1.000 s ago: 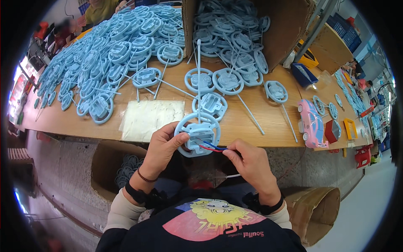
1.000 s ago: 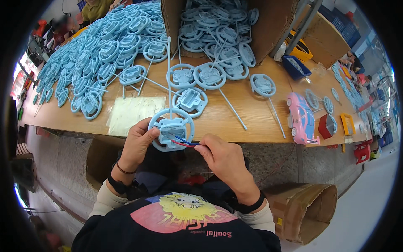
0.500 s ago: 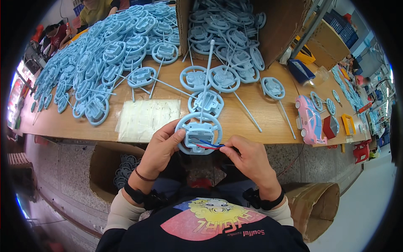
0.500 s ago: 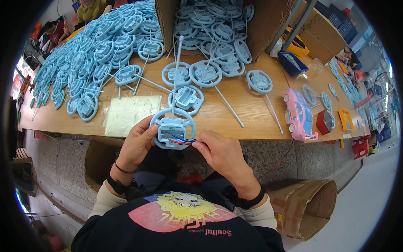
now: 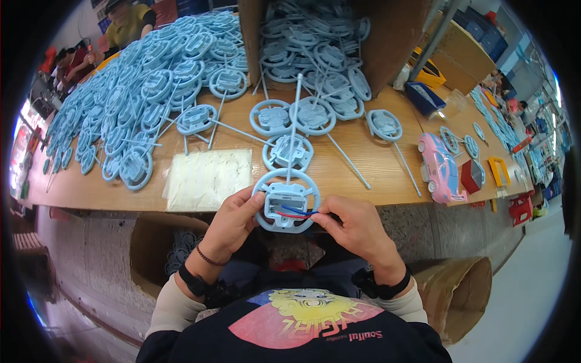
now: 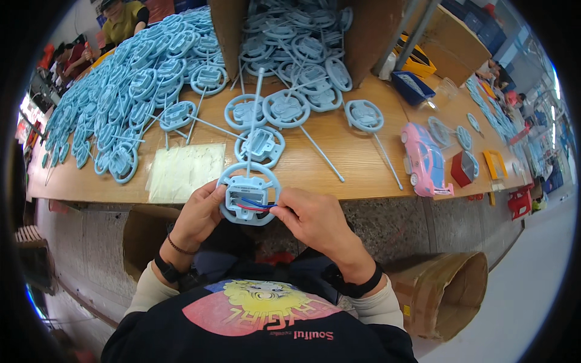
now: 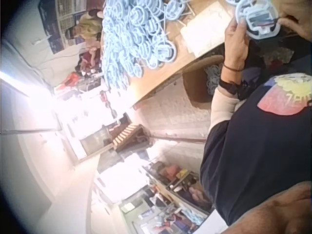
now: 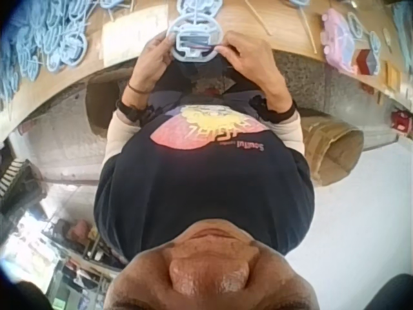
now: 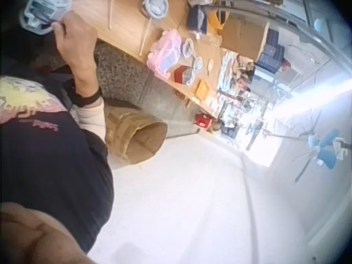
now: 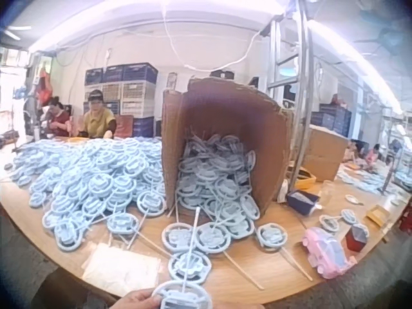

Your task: The person repeatedly picks up light blue plastic steering wheel components from a cardboard box and inserts a red and blue wire into the center of each unit. The person handles the items one at a time, performing the same insertion action on each piece before moving to the next.

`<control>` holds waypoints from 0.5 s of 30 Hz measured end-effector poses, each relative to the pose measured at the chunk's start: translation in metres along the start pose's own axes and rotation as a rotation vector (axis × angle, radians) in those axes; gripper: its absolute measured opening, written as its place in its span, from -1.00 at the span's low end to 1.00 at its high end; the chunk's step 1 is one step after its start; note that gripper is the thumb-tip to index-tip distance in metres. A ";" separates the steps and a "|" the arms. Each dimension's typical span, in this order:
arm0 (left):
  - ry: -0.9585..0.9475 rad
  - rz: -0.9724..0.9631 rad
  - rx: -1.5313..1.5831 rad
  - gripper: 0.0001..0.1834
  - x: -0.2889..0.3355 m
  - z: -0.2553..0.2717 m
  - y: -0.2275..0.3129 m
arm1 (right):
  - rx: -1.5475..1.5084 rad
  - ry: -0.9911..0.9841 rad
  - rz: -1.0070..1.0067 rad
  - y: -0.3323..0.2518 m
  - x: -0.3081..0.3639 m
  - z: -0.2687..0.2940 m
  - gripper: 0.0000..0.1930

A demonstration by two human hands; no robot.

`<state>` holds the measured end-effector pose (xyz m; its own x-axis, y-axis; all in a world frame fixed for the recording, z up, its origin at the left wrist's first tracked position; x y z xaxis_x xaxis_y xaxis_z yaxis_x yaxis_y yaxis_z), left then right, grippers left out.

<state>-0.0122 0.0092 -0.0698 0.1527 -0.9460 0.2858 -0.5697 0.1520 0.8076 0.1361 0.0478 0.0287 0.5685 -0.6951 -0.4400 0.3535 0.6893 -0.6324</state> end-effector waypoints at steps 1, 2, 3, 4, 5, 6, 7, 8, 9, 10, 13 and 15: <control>-0.012 -0.005 0.016 -0.61 0.001 0.000 -0.001 | -0.020 0.013 -0.002 0.002 0.001 0.000 -0.85; -0.024 -0.009 0.033 -0.61 0.004 0.003 -0.001 | -0.040 0.026 -0.005 0.003 0.002 0.000 -0.86; -0.039 -0.011 0.050 -0.61 0.005 0.003 -0.002 | -0.059 0.019 0.001 0.004 0.004 -0.002 -0.85; -0.056 0.004 0.075 -0.59 0.006 0.000 -0.005 | -0.078 0.012 0.007 0.005 0.005 -0.006 -0.85; -0.073 0.019 0.100 -0.57 0.007 -0.004 -0.008 | -0.096 0.005 0.012 0.005 0.006 -0.009 -0.85; -0.083 0.031 0.127 -0.56 0.008 -0.006 -0.010 | -0.124 0.015 0.010 0.004 0.006 -0.011 -0.84; -0.093 0.043 0.154 -0.54 0.009 -0.008 -0.012 | -0.117 0.016 -0.003 0.004 0.007 -0.011 -0.84; -0.102 0.054 0.180 -0.52 0.010 -0.010 -0.014 | -0.111 0.016 -0.014 0.004 0.008 -0.011 -0.84; -0.100 0.049 0.179 -0.52 0.010 -0.009 -0.013 | -0.111 0.015 -0.023 0.003 0.009 -0.011 -0.84; -0.098 0.042 0.178 -0.53 0.010 -0.008 -0.012 | -0.102 0.014 -0.030 0.002 0.010 -0.012 -0.84; -0.089 -0.004 0.165 -0.54 0.009 -0.005 -0.010 | -0.082 0.003 -0.042 0.000 0.011 -0.014 -0.84; -0.048 -0.053 0.118 -0.56 0.013 0.003 -0.007 | -0.125 -0.022 -0.059 0.005 0.014 -0.026 -0.83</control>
<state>-0.0091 -0.0048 -0.0735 0.1480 -0.9650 0.2166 -0.6531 0.0692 0.7541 0.1267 0.0359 0.0025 0.5659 -0.7281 -0.3868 0.2924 0.6159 -0.7316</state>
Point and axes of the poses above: each hand's wrist, its own x-axis away from the middle knuckle, its own z-axis out of the back of the hand, y = z × x, the point moved 10 cm from there along -x, towards the middle knuckle, and after that the axes turned 12 degrees about y, right-handed, at the moved point
